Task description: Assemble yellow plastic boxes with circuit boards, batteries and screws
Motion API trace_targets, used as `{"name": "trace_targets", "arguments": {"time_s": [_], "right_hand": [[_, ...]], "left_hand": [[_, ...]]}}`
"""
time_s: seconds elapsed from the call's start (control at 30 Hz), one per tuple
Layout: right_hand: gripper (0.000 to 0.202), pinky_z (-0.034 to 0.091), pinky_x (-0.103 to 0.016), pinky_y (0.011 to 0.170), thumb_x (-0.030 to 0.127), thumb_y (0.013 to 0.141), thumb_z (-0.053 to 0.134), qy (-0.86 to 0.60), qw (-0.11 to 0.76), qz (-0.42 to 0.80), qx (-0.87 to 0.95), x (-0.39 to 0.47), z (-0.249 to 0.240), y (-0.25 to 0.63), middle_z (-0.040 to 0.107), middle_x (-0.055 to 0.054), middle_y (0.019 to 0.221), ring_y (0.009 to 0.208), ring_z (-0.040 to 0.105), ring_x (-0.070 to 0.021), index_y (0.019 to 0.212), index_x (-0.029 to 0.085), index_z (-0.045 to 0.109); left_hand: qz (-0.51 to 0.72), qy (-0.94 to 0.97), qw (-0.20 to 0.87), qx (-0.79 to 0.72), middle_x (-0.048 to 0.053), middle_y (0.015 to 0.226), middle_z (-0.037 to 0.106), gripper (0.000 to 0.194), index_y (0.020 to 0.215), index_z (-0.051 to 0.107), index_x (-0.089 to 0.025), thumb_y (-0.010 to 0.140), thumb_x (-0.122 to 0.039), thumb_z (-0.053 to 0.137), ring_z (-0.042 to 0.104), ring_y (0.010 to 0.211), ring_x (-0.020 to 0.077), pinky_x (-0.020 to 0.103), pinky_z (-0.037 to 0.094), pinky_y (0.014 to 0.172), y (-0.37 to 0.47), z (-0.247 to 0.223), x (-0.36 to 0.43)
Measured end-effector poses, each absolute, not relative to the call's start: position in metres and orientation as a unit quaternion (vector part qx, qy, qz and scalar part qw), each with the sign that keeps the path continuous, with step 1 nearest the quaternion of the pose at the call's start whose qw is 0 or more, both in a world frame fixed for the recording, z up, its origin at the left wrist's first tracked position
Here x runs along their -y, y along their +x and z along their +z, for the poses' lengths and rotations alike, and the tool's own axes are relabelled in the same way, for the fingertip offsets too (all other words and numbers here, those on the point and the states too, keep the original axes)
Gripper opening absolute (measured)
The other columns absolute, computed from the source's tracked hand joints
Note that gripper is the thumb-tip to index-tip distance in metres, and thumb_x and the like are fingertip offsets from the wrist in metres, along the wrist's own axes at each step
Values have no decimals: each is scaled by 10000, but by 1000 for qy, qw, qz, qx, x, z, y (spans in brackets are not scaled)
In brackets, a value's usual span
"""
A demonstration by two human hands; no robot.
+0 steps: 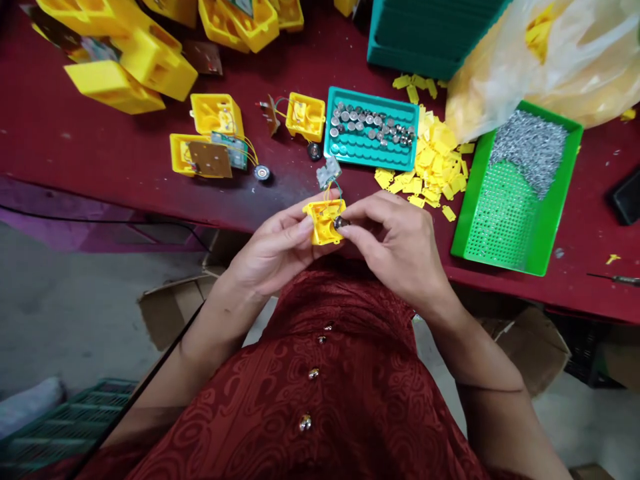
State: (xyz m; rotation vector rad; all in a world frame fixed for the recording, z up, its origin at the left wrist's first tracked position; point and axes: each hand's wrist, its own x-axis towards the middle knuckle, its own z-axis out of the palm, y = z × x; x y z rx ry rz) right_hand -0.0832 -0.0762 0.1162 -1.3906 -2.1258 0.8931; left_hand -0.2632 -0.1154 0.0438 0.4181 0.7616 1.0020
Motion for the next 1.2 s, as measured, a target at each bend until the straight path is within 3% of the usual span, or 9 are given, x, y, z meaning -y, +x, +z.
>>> {"name": "trace_targets", "arguments": {"time_s": [0.13,0.37,0.63,0.73,0.83,1.0,1.2], "right_hand": [[82,551,-307,784,183,894,761,-491,196,285,800,76,110,-83,786,-14,900,803,709,-158,928,224,823],[86,542,-301,750,152,907,757,-475,207,190,834,84,99,-86,777,-31,894,800,705,-164,952,200,813],[122,540,-301,787,127,926,705,-454,234,181,840,85,98,-83,753,-34,933,844,683,-154,1019,192,749],[123,522,-273,732,129,874,745,-463,259,240,813,86,94,-85,716,-16,888,774,643,-121,972,170,682],[92,515,-252,681,188,910,704,-475,277,330,768,86,93,-84,699,-4,893,746,630,-101,990,185,660],[138,536,-265,735,265,940,710,-505,355,337,711,84,91,-74,704,-16,971,840,655,-113,1059,209,669],[147,555,-282,782,330,974,703,-511,385,322,698,84,84,-68,697,-28,984,891,668,-129,1059,214,677]], "left_hand": [[509,175,778,-324,41,1335,769,475,1275,785,-267,822,-354,898,748,1122,180,259,602,960,-259,39,117],[533,227,741,-340,44,1567,641,509,1300,783,-290,813,-360,917,625,1396,247,304,531,1109,-256,36,118],[547,179,746,-336,60,1348,765,488,1261,777,-237,796,-336,887,743,1136,204,277,597,935,-255,42,118],[544,172,747,-342,67,1197,798,494,1236,747,-199,779,-333,880,761,1075,203,287,610,922,-253,43,115],[534,179,737,-375,62,1119,801,552,1214,695,-181,728,-302,928,776,965,180,274,632,858,-252,43,112],[521,184,733,-397,81,1110,802,592,1181,637,-168,688,-260,950,812,915,211,264,661,765,-252,46,110],[537,203,708,-411,87,1151,803,562,1156,588,-183,711,-249,925,822,930,211,251,665,748,-250,49,111]]}}
